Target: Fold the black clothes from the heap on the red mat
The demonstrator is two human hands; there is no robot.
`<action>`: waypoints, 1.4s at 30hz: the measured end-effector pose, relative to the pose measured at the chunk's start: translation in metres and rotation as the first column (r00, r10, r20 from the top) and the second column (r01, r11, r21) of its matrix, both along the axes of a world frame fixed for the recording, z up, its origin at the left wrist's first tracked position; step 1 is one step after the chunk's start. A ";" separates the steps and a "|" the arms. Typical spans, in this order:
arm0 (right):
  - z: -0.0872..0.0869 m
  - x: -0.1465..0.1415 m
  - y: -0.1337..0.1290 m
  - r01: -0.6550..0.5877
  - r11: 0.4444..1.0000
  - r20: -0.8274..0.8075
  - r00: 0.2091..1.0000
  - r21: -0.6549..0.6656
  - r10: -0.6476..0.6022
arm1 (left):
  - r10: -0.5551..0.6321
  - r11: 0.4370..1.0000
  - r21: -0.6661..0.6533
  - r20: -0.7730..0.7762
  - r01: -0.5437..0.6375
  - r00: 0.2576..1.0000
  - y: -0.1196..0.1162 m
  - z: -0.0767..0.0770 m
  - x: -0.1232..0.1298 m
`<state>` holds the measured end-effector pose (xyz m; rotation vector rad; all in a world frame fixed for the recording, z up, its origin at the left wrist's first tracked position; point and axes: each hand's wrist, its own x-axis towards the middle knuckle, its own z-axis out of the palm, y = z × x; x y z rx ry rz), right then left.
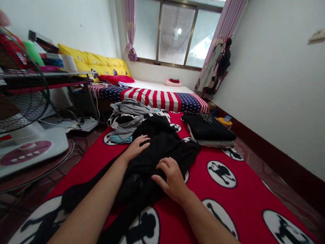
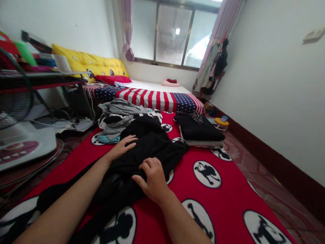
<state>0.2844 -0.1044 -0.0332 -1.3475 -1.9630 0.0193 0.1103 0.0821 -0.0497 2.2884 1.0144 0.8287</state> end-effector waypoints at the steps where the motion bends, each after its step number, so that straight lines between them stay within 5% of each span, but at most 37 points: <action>1: -0.005 0.002 -0.006 0.006 1.000 0.075 0.997 -0.002 -0.006 | 0.000 1.000 0.009 0.006 0.000 1.000 0.000 0.000 0.000; 5: -0.011 0.052 -0.035 -0.032 0.997 0.368 0.928 -0.071 0.056 | 0.013 0.999 0.052 0.026 -0.015 1.000 0.000 -0.002 0.000; 8: 0.001 0.116 -0.059 0.179 0.953 0.479 0.877 -0.245 -0.041 | 0.078 0.992 0.093 0.050 -0.082 0.996 -0.001 -0.004 0.000; 11: 0.018 0.175 -0.070 0.596 0.712 0.601 0.738 -0.370 -0.306 | 0.158 0.977 0.135 0.070 -0.166 0.985 -0.007 -0.005 0.004; 13: 0.028 0.196 -0.066 0.743 0.594 0.682 0.608 -0.309 -0.406 | 0.175 0.971 0.158 0.058 -0.182 0.983 -0.012 -0.004 0.008; 15: 0.034 0.196 -0.052 0.751 0.636 0.671 0.565 -0.176 -0.481 | 0.173 0.968 0.177 0.028 -0.175 0.985 -0.018 -0.003 0.012; 18: 0.033 0.165 -0.017 0.602 0.797 0.494 0.708 -0.046 -0.505 | 0.171 0.966 0.202 -0.029 -0.162 0.985 -0.026 -0.003 0.016; 20: 0.027 0.137 0.010 0.521 0.853 0.405 0.787 -0.029 -0.466 | 0.172 0.965 0.212 -0.069 -0.154 0.983 -0.030 -0.003 0.017; 25: 0.009 0.094 0.057 0.579 0.811 0.528 0.716 -0.083 -0.457 | 0.162 0.967 0.219 -0.147 -0.127 0.976 -0.036 -0.003 0.015; 29: 0.012 0.092 0.043 0.533 0.833 0.600 0.718 -0.148 -0.353 | 0.116 0.975 0.209 -0.186 -0.076 0.976 -0.045 0.004 0.013; 33: 0.034 0.111 -0.010 0.407 0.854 0.590 0.793 -0.325 -0.153 | -0.054 0.977 0.189 -0.220 0.097 0.974 -0.075 0.012 0.011; 37: 0.059 0.138 -0.048 0.247 0.714 0.430 0.899 -0.655 0.084 | -0.296 0.921 0.185 -0.240 0.343 0.924 -0.116 0.018 0.013; 39: 0.065 0.147 -0.043 0.207 0.721 0.316 0.949 -0.661 0.018 | -0.351 0.895 0.197 -0.243 0.400 0.904 -0.128 0.019 0.015; 42: 0.060 0.143 -0.007 0.248 0.866 0.072 0.968 -0.435 -0.241 | -0.361 0.888 0.206 -0.243 0.411 0.901 -0.133 0.019 0.018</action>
